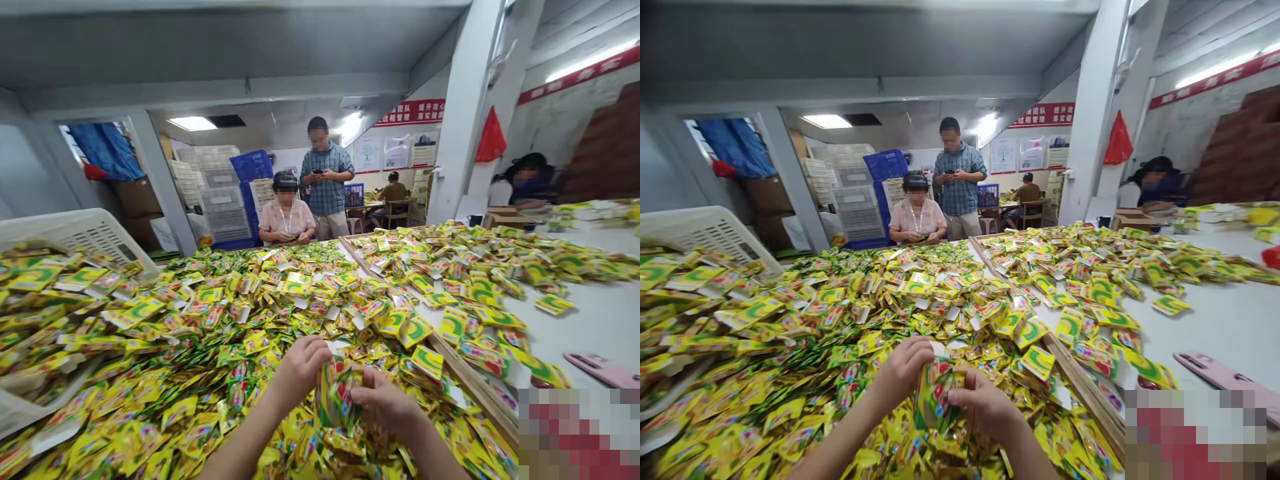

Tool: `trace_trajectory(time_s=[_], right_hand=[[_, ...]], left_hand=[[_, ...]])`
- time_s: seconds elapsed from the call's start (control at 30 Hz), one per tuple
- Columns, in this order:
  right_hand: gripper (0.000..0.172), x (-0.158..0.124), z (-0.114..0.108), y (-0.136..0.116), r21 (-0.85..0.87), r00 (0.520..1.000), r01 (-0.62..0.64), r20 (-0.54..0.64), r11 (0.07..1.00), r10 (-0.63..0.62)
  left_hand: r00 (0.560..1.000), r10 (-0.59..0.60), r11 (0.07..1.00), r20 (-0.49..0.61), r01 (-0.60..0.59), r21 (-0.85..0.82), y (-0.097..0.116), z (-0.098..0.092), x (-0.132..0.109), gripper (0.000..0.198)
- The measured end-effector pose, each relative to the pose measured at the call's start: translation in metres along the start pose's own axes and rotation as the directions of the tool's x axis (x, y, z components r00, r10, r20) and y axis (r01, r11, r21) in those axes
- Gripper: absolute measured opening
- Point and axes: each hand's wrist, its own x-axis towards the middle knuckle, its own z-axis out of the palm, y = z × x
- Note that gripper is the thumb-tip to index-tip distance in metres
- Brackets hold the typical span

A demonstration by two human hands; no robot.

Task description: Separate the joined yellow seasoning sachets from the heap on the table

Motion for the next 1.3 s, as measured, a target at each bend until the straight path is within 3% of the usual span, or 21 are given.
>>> trace_trajectory(time_s=[0.07, 0.1, 0.13, 0.2, 0.23, 0.27, 0.33, 0.4, 0.47, 0.5, 0.53, 0.6, 0.67, 0.73, 0.8, 0.87, 0.93, 1.0, 1.07, 1.13, 1.3], right_hand=[[0.040, -0.002, 0.009, 0.010, -0.058, 0.999, 0.012, 0.042, 0.998, -0.010], [0.041, -0.004, 0.012, 0.014, -0.095, 0.999, 0.032, 0.010, 0.995, -0.031], [0.042, -0.006, 0.014, 0.018, -0.140, 0.998, 0.052, -0.032, 0.989, -0.057], [0.042, -0.010, 0.019, 0.025, -0.259, 0.988, 0.091, -0.101, 0.962, -0.121], [0.040, -0.013, 0.021, 0.028, -0.333, 0.981, 0.108, -0.116, 0.937, -0.154], [0.038, -0.016, 0.024, 0.031, -0.415, 0.975, 0.122, -0.119, 0.902, -0.186], [0.034, -0.023, 0.029, 0.034, -0.568, 0.962, 0.146, -0.108, 0.810, -0.250], [0.030, -0.029, 0.034, 0.034, -0.649, 0.949, 0.170, -0.094, 0.742, -0.300], [0.026, -0.033, 0.037, 0.029, -0.656, 0.920, 0.224, -0.101, 0.721, -0.378], [0.024, -0.035, 0.039, 0.025, -0.651, 0.892, 0.256, -0.125, 0.715, -0.434], [0.022, -0.037, 0.042, 0.021, -0.656, 0.852, 0.291, -0.154, 0.697, -0.501], [0.017, -0.038, 0.049, 0.013, -0.712, 0.756, 0.365, -0.150, 0.600, -0.637], [0.014, -0.038, 0.060, 0.005, -0.795, 0.713, 0.421, -0.007, 0.436, -0.701], [0.014, -0.036, 0.070, -0.004, -0.845, 0.758, 0.449, 0.189, 0.289, -0.625], [0.017, -0.035, 0.077, -0.011, -0.874, 0.844, 0.428, 0.295, 0.231, -0.448], [0.022, -0.033, 0.080, -0.016, -0.898, 0.906, 0.383, 0.320, 0.215, -0.277], [0.024, -0.031, 0.079, -0.015, -0.921, 0.942, 0.318, 0.282, 0.225, -0.181], [0.022, -0.029, 0.075, -0.010, -0.921, 0.968, 0.234, 0.193, 0.310, -0.158], [0.021, -0.029, 0.071, -0.004, -0.871, 0.980, 0.180, 0.122, 0.457, -0.154], [0.021, -0.029, 0.069, 0.001, -0.828, 0.975, 0.199, 0.115, 0.524, -0.189], [0.012, -0.029, 0.069, 0.004, -0.891, 0.914, 0.273, 0.122, 0.363, -0.387]], left_hand=[[0.986, -0.090, 0.994, -0.140, 0.080, -0.074, 0.013, -0.002, -0.014, 0.018], [0.951, -0.219, 0.971, -0.218, 0.190, -0.148, 0.020, -0.002, -0.021, 0.021], [0.889, -0.382, 0.912, -0.254, 0.318, -0.258, 0.026, 0.000, -0.028, 0.028], [0.745, -0.654, 0.691, -0.135, 0.515, -0.507, 0.038, 0.006, -0.042, 0.040], [0.704, -0.710, 0.568, -0.017, 0.558, -0.605, 0.043, 0.010, -0.049, 0.044], [0.685, -0.724, 0.463, 0.084, 0.573, -0.676, 0.046, 0.014, -0.056, 0.049], [0.660, -0.735, 0.334, 0.155, 0.552, -0.764, 0.050, 0.023, -0.070, 0.058], [0.571, -0.815, 0.294, 0.102, 0.558, -0.776, 0.051, 0.028, -0.084, 0.061], [0.470, -0.882, 0.330, 0.009, 0.634, -0.699, 0.053, 0.029, -0.097, 0.058], [0.453, -0.890, 0.378, -0.045, 0.679, -0.630, 0.057, 0.029, -0.102, 0.057], [0.466, -0.879, 0.438, -0.099, 0.710, -0.551, 0.062, 0.028, -0.106, 0.057], [0.549, -0.817, 0.568, -0.176, 0.715, -0.409, 0.074, 0.026, -0.109, 0.065], [0.616, -0.751, 0.660, -0.237, 0.690, -0.298, 0.086, 0.022, -0.106, 0.070], [0.666, -0.680, 0.730, -0.307, 0.654, -0.197, 0.093, 0.016, -0.102, 0.056], [0.724, -0.586, 0.797, -0.363, 0.597, -0.095, 0.096, 0.010, -0.099, 0.042], [0.787, -0.493, 0.847, -0.372, 0.531, 0.002, 0.097, 0.007, -0.099, 0.038], [0.835, -0.438, 0.875, -0.334, 0.481, 0.057, 0.098, 0.006, -0.101, 0.035], [0.843, -0.440, 0.877, -0.310, 0.477, 0.051, 0.100, 0.008, -0.103, 0.035], [0.810, -0.498, 0.851, -0.311, 0.525, 0.003, 0.103, 0.010, -0.106, 0.040], [0.772, -0.555, 0.817, -0.309, 0.576, -0.030, 0.105, 0.012, -0.108, 0.045], [0.740, -0.613, 0.781, -0.277, 0.619, -0.075, 0.109, 0.014, -0.111, 0.049]])
